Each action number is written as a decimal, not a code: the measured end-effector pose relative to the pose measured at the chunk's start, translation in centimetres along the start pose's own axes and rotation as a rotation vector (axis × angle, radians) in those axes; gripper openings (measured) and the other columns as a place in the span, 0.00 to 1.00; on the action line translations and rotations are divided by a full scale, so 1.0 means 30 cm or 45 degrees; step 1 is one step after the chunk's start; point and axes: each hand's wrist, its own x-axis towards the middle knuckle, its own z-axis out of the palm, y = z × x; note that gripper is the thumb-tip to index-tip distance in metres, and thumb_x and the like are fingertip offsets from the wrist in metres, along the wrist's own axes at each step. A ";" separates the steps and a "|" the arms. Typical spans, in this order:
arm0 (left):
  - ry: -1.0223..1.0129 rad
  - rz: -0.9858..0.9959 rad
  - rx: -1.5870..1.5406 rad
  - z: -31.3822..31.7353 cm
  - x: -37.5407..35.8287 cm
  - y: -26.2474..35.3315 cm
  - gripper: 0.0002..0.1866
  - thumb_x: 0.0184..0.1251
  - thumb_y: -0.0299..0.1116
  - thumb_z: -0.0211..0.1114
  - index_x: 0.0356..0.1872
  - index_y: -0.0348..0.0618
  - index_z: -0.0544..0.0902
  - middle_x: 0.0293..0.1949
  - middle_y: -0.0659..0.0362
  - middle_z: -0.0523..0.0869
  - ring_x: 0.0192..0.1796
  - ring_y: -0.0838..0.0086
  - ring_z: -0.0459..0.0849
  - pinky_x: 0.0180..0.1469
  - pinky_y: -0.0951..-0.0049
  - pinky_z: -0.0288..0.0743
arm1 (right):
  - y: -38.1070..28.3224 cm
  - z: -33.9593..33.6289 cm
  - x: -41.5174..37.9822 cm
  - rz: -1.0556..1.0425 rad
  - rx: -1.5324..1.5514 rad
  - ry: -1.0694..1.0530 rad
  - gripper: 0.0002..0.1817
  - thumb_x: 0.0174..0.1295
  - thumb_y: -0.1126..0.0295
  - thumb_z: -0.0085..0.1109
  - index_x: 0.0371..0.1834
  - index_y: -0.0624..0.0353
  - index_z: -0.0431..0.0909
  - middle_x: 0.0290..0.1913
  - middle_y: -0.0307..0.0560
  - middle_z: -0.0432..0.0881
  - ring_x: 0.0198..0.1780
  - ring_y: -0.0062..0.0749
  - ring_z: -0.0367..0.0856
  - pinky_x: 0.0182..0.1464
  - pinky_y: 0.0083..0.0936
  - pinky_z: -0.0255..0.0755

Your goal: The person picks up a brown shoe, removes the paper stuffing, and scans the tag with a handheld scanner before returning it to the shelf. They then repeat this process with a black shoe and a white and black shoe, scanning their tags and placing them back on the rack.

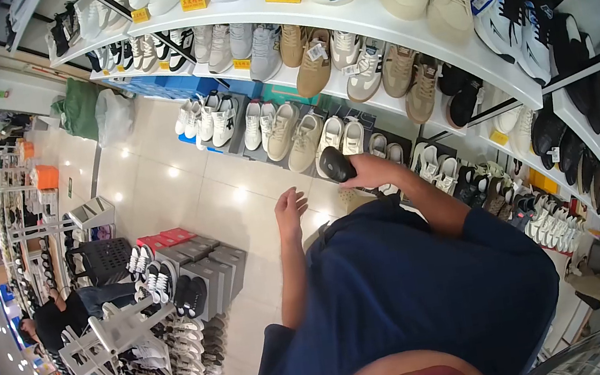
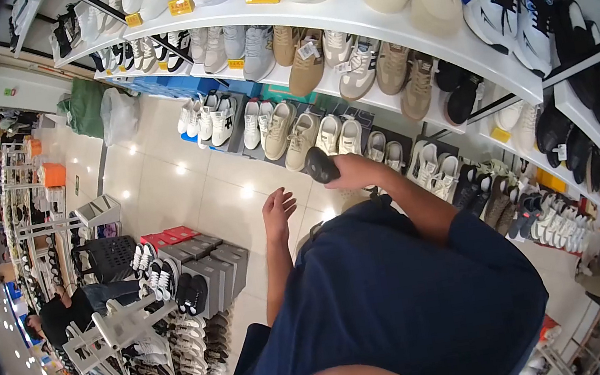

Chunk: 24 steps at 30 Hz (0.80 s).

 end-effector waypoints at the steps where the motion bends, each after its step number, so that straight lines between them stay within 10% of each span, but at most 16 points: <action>1: -0.020 0.010 0.028 0.015 0.010 0.007 0.22 0.79 0.41 0.57 0.62 0.34 0.76 0.51 0.48 0.85 0.48 0.65 0.86 0.51 0.67 0.81 | -0.009 -0.014 0.008 0.000 0.001 -0.003 0.25 0.55 0.58 0.72 0.48 0.66 0.79 0.38 0.58 0.87 0.40 0.46 0.86 0.46 0.37 0.77; 24: -0.323 -0.043 0.327 -0.219 0.397 0.162 0.20 0.78 0.40 0.58 0.59 0.34 0.79 0.46 0.50 0.87 0.44 0.69 0.87 0.45 0.71 0.82 | -0.207 0.076 0.258 0.172 0.337 0.454 0.25 0.55 0.62 0.73 0.52 0.64 0.79 0.41 0.52 0.87 0.43 0.35 0.85 0.50 0.31 0.77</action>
